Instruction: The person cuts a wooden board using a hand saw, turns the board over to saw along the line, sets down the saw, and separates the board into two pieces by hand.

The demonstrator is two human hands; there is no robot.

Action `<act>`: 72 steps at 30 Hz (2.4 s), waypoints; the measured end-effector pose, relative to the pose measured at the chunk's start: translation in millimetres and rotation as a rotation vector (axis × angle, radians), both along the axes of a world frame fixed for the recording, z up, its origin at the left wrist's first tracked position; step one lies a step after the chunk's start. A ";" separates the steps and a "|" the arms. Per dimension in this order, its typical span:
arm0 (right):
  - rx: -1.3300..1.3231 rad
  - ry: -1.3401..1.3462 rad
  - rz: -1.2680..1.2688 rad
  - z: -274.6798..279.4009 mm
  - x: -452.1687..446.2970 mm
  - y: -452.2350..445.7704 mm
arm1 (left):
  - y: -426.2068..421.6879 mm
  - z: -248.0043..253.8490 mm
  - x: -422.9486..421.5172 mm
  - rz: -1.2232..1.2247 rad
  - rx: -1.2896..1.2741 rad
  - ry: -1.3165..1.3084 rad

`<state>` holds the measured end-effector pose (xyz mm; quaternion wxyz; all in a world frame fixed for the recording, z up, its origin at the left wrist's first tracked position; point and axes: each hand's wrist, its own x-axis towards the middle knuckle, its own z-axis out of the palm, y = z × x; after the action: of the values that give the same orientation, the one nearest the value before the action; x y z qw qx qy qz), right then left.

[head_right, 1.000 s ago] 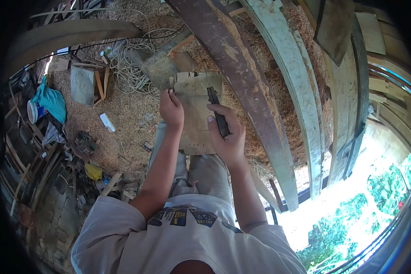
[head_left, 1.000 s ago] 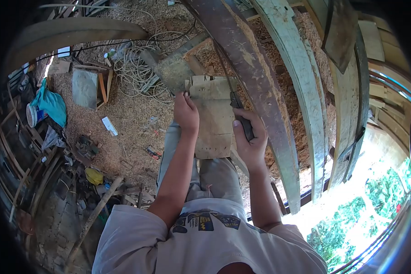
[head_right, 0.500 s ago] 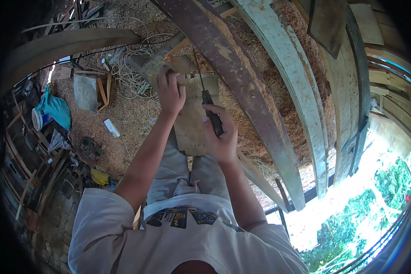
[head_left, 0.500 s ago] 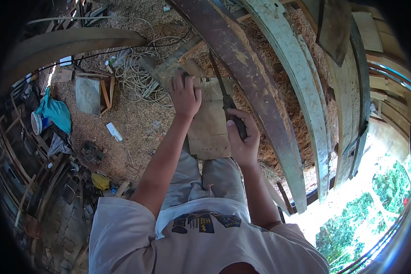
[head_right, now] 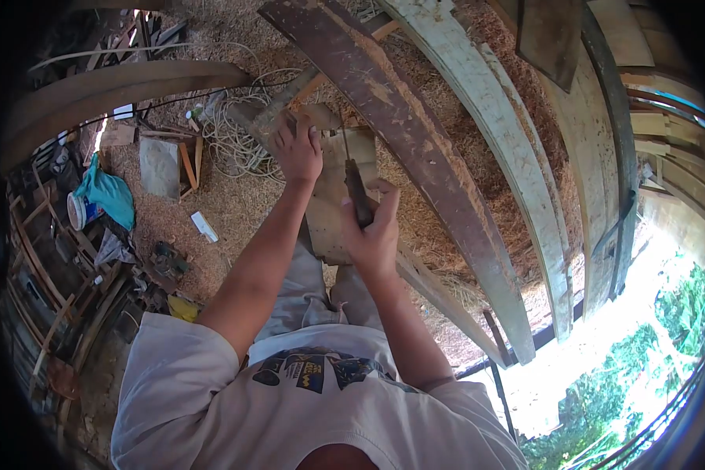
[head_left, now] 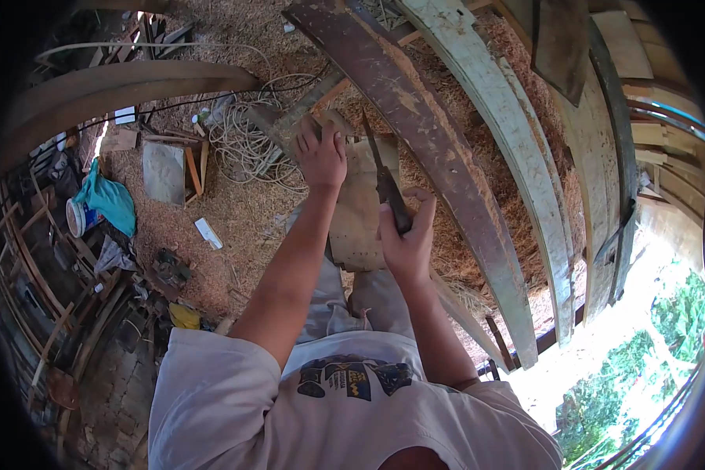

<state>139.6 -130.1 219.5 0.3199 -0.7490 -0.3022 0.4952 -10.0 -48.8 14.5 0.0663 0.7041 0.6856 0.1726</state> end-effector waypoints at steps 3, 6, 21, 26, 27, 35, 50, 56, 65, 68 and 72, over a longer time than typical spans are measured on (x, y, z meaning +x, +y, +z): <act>0.042 0.160 -0.317 -11.9 -7.8 -6.0 | 1.1 -16.7 7.1 0.140 -0.100 0.031; -0.096 0.336 -0.342 -14.2 -1.3 -9.7 | 9.5 -25.2 6.0 0.260 -0.129 0.011; 0.070 0.071 -0.048 -31.3 -27.2 -26.1 | 18.1 -15.3 3.4 0.285 -0.210 0.009; 0.112 0.141 -0.080 -28.3 -24.3 -27.6 | 18.9 -20.7 5.2 0.276 -0.264 0.156; 0.093 0.130 -0.107 -26.9 -23.7 -29.5 | 19.7 -19.0 4.9 0.280 -0.268 0.153; 0.047 -0.012 -0.068 -20.5 -24.2 -30.8 | 17.8 -21.9 3.3 0.257 -0.223 0.116; -0.003 -0.085 -0.036 -20.3 -29.1 -20.3 | 19.3 -19.3 7.4 0.288 -0.178 0.089; -0.031 -0.085 -0.038 -19.5 -29.2 -20.3 | 18.5 -20.4 9.4 0.293 -0.179 0.113; -0.039 -0.100 -0.023 -14.6 -30.4 -14.4 | 19.0 -15.5 8.9 0.286 -0.249 0.114; 0.001 -0.152 0.003 -11.6 -32.9 -7.4 | 19.8 -13.8 9.5 0.290 -0.256 0.119; 0.011 -0.198 0.073 -9.1 -35.3 -4.6 | 21.2 -11.5 9.4 0.292 -0.262 0.111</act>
<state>104.4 -134.7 210.4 0.2745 -0.7811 -0.3621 0.4283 -0.6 -27.6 3.0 0.0938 0.5911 0.7995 0.0507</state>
